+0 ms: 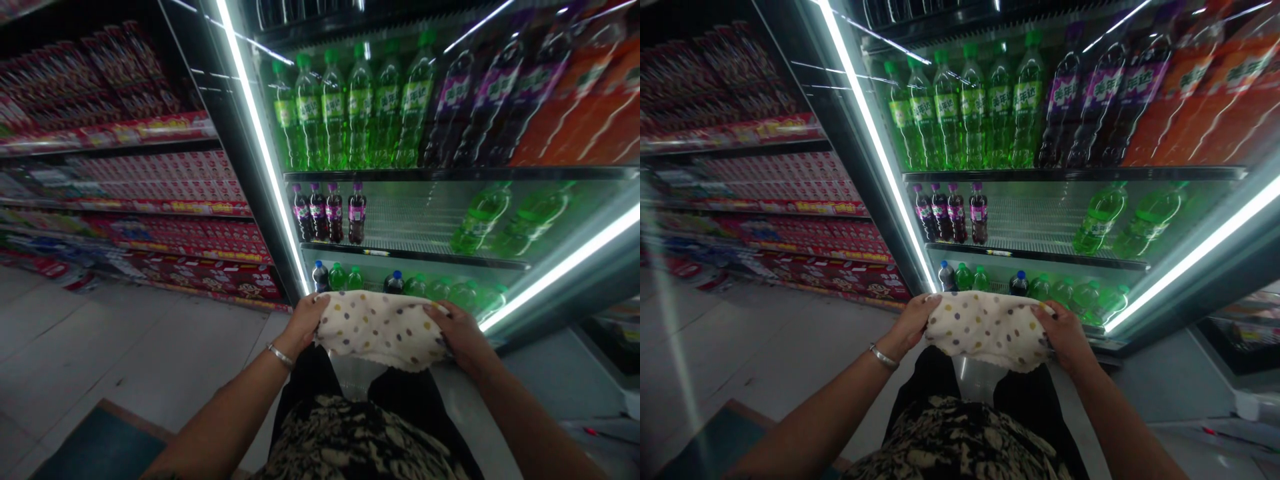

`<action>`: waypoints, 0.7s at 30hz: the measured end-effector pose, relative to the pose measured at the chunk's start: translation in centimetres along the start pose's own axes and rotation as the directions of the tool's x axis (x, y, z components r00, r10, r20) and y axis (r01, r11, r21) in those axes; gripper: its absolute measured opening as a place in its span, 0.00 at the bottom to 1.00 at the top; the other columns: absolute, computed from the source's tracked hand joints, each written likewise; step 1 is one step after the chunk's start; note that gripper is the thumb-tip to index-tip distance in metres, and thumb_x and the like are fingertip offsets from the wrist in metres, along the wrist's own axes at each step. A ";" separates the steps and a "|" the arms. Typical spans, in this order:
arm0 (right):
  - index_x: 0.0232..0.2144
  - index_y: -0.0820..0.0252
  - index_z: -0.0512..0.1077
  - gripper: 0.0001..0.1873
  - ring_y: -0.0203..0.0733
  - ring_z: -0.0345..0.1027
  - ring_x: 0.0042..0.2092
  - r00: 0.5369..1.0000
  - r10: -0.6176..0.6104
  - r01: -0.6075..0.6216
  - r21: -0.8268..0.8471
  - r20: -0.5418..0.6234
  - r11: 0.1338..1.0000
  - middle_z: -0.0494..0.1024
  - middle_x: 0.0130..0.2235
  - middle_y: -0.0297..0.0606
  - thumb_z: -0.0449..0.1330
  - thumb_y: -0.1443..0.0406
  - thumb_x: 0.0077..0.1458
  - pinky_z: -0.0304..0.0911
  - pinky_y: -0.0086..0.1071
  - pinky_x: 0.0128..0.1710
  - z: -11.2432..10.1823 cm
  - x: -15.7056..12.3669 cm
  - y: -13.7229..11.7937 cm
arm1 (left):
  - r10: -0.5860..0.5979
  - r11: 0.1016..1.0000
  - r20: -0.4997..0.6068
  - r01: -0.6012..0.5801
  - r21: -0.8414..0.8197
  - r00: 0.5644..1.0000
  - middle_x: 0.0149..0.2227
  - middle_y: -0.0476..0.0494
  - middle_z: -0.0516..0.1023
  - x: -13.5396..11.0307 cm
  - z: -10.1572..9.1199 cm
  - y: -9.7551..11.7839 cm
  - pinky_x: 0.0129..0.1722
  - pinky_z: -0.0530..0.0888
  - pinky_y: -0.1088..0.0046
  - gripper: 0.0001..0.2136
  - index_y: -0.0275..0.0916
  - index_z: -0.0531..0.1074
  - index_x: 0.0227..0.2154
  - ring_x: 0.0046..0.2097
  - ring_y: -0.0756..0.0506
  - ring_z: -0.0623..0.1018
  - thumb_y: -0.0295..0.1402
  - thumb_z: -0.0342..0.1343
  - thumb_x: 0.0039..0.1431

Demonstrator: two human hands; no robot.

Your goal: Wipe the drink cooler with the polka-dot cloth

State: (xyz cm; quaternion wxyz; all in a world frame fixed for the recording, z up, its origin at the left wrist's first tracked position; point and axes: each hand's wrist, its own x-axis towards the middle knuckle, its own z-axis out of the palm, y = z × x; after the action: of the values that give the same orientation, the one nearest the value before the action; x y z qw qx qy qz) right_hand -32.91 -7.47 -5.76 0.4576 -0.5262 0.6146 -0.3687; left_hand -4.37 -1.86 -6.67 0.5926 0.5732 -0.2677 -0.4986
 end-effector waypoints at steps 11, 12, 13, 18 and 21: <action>0.51 0.62 0.73 0.25 0.52 0.74 0.52 0.721 -0.639 0.671 -0.038 0.269 0.741 0.77 0.52 0.50 0.58 0.57 0.53 0.75 0.47 0.50 8.1 -5.9 1.4 | 0.023 0.957 0.293 0.063 -0.282 0.956 0.35 0.46 0.82 -4.5 5.3 -2.2 0.39 0.75 0.75 0.23 0.34 0.76 0.37 0.36 0.50 0.79 0.42 0.74 0.41; 0.52 0.61 0.73 0.23 0.54 0.72 0.56 0.638 -0.719 0.762 -0.091 0.275 0.642 0.75 0.56 0.51 0.58 0.59 0.55 0.73 0.50 0.54 8.4 -6.4 1.9 | 0.020 0.944 0.278 0.073 -0.321 0.960 0.35 0.45 0.83 -4.3 5.2 -2.2 0.40 0.76 0.74 0.23 0.34 0.76 0.37 0.37 0.49 0.80 0.37 0.75 0.38; 0.52 0.60 0.74 0.21 0.54 0.70 0.58 0.562 -0.776 0.825 -0.130 0.286 0.549 0.74 0.58 0.50 0.58 0.61 0.56 0.72 0.52 0.55 8.6 -6.9 2.4 | 0.003 0.932 0.252 0.089 -0.352 0.968 0.33 0.45 0.84 -4.0 5.1 -2.2 0.39 0.76 0.73 0.23 0.34 0.76 0.36 0.36 0.47 0.81 0.33 0.75 0.35; 0.43 0.54 0.76 0.11 0.41 0.76 0.49 0.460 -0.857 0.887 -0.071 0.232 0.457 0.81 0.46 0.38 0.56 0.66 0.60 0.75 0.37 0.49 7.1 -7.6 3.5 | -0.078 0.900 0.139 0.130 -0.417 0.987 0.28 0.45 0.85 -2.7 3.6 -1.3 0.32 0.77 0.71 0.21 0.32 0.77 0.33 0.28 0.47 0.80 0.29 0.73 0.30; 0.39 0.55 0.77 0.11 0.45 0.77 0.45 0.756 -0.648 0.653 -0.057 0.093 0.755 0.82 0.43 0.39 0.58 0.58 0.59 0.74 0.41 0.48 5.1 -5.8 3.3 | -0.112 0.894 0.180 0.178 -0.411 0.977 0.29 0.42 0.86 -2.6 2.6 -0.4 0.33 0.78 0.70 0.22 0.31 0.78 0.34 0.29 0.45 0.81 0.27 0.72 0.29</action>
State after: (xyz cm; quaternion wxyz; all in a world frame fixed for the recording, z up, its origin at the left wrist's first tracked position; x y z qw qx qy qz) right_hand -28.91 -1.07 -9.43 0.2984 -0.7382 0.3930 -0.4601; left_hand -7.71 -0.55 -5.85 0.6421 0.4090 -0.1532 -0.6300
